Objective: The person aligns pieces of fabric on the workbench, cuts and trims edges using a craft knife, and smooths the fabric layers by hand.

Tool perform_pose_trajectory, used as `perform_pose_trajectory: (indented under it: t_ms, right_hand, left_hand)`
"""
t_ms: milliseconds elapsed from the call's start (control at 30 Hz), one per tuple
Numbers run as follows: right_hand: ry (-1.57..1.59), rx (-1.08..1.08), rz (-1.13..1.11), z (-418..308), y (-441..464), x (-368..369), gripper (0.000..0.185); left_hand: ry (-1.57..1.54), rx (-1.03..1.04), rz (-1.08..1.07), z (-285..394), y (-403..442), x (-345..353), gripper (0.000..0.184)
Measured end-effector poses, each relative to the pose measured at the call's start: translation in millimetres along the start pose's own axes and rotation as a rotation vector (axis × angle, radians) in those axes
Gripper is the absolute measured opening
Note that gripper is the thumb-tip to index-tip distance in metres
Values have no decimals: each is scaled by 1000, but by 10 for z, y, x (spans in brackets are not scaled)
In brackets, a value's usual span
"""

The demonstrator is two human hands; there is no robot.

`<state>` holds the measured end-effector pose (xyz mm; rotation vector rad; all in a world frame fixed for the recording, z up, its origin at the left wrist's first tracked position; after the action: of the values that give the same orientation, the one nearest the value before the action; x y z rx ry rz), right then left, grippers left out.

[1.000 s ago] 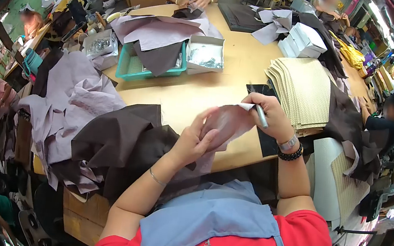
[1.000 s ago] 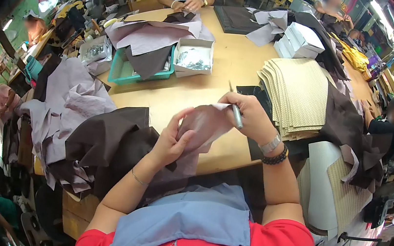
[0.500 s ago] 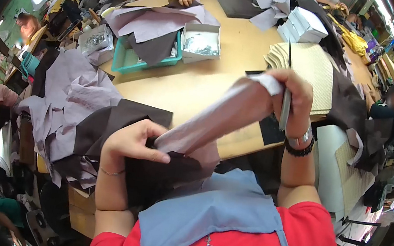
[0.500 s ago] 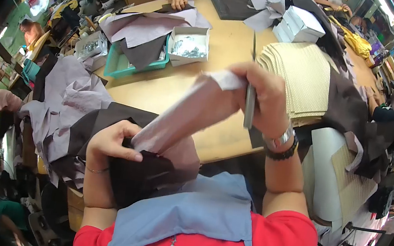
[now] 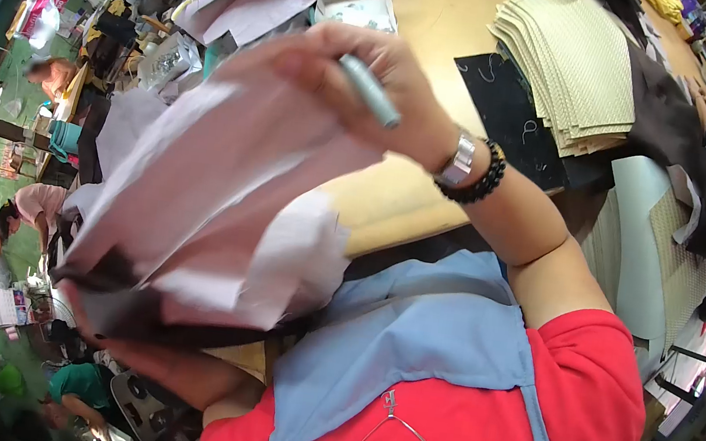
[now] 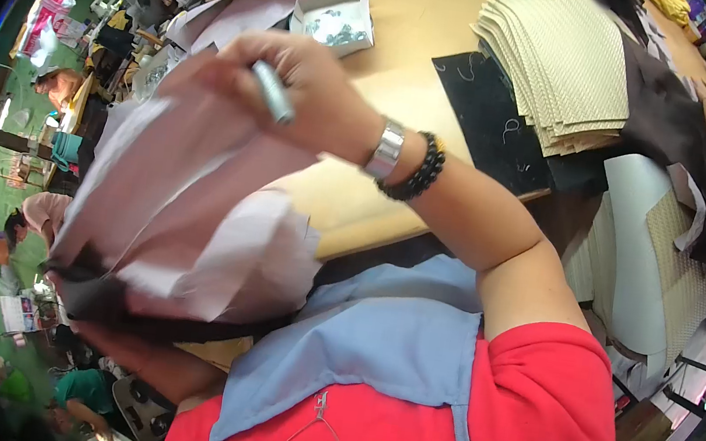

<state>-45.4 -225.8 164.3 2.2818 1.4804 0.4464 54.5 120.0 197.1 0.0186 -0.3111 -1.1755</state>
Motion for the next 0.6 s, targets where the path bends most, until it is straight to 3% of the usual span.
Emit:
perform_pose_trajectory:
  t_ms: [67,100,167,233,267,300,333,367,400,500,533,600]
  right_hand:
    - [52,233,-128,-2,-156,138,16]
    - [43,202,-101,66,-196,125,15]
    - [23,133,-50,285,-240,58,14]
    - [-231,251,17,539,-236,-283,18]
    - [-414,352,25,806,-226,-510,16]
    - [-476,398,100,993,-256,-742,18]
    - [-692,488,146,1071,-282,-947,24]
    - [-783,501,150,1166,-301,-1128,26]
    - [-876,521,151,1281,-341,-1299,28]
    - [-1078,602,158,1474,-402,-1572,29]
    - [-1131,629,151,1501,-405,-1623,28]
    - [-1187,637,120,1517,-403,-1663,27]
  left_hand:
    - [166,107,-157,396,457,-467,48]
    - [248,159,-234,589,686,-714,44]
    - [568,299,-707,714,497,-103,41]
    - [835,464,-1197,347,128,829,38]
    - [893,510,-1309,-34,29,1143,36]
    - [941,655,-1326,-581,66,1304,35]
    - [979,603,-1331,-1043,-68,1422,38]
    - [821,590,-1401,-1680,-83,1466,45]
    - [947,676,-1390,-1913,-262,1532,48]
    - [1053,1093,-1299,-1994,-961,1735,54]
    - [903,1285,-1215,-2032,-1105,1788,47]
    - [714,1155,-1360,-1930,-1406,1847,41]
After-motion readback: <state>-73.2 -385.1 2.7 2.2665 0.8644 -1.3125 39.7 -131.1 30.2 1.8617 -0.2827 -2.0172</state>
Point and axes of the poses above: each hand's wrist, its own y-axis towards the middle knuckle, its own x-axis out of the palm, z = x × y, the point moved 3 cm from there along y, towards the middle knuckle, and after that the axes turned 11 degrees about x, right-handed, at the moved point
